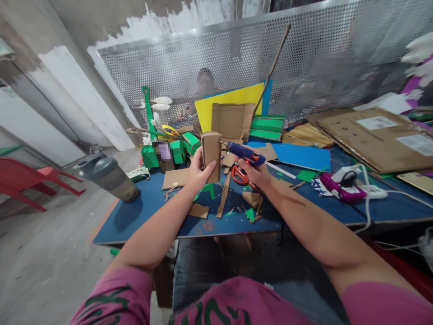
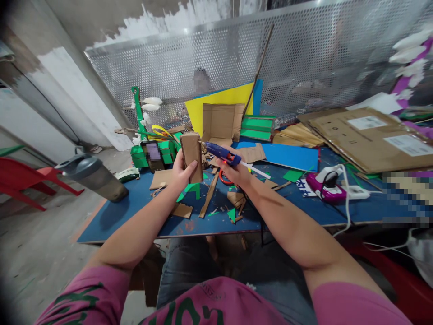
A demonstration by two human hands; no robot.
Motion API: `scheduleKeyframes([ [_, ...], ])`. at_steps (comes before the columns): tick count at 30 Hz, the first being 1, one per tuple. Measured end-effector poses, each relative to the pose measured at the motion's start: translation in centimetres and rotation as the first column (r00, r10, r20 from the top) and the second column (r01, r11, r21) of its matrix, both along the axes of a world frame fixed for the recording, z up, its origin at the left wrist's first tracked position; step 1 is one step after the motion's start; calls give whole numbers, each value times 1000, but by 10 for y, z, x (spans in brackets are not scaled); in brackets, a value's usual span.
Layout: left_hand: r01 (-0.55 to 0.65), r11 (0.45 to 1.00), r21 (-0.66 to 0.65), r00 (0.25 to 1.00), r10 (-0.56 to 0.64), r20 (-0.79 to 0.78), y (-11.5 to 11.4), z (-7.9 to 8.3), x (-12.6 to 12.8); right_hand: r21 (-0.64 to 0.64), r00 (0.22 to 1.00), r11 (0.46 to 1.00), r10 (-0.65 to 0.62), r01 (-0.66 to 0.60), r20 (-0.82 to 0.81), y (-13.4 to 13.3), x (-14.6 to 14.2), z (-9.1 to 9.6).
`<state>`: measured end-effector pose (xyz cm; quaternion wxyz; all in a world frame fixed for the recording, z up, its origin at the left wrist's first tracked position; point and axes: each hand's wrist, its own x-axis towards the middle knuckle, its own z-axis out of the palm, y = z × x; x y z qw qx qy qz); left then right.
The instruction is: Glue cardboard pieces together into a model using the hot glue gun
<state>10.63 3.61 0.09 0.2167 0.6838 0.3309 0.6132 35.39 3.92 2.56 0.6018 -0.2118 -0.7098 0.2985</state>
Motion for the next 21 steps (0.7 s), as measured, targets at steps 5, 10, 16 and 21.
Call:
scheduleKeyframes([
  [5, 11, 1000, 3, 1000, -11, -12, 1, -1, -1, -30, 999, 999, 26, -27, -44, -1, -1, 0],
  [10, 50, 999, 15, 999, -50, 11, 0, 1, 0, -74, 995, 995, 61, -67, -78, 4, 0, -6],
  [16, 93, 996, 11, 996, -93, 9, -1, 0, 0, -113, 982, 982, 136, -151, -129, 8, 0, -10],
  [21, 88, 996, 12, 996, -88, -4, 2, -4, -3, -162, 968, 960, 203, -227, -150, 8, -2, -6],
])
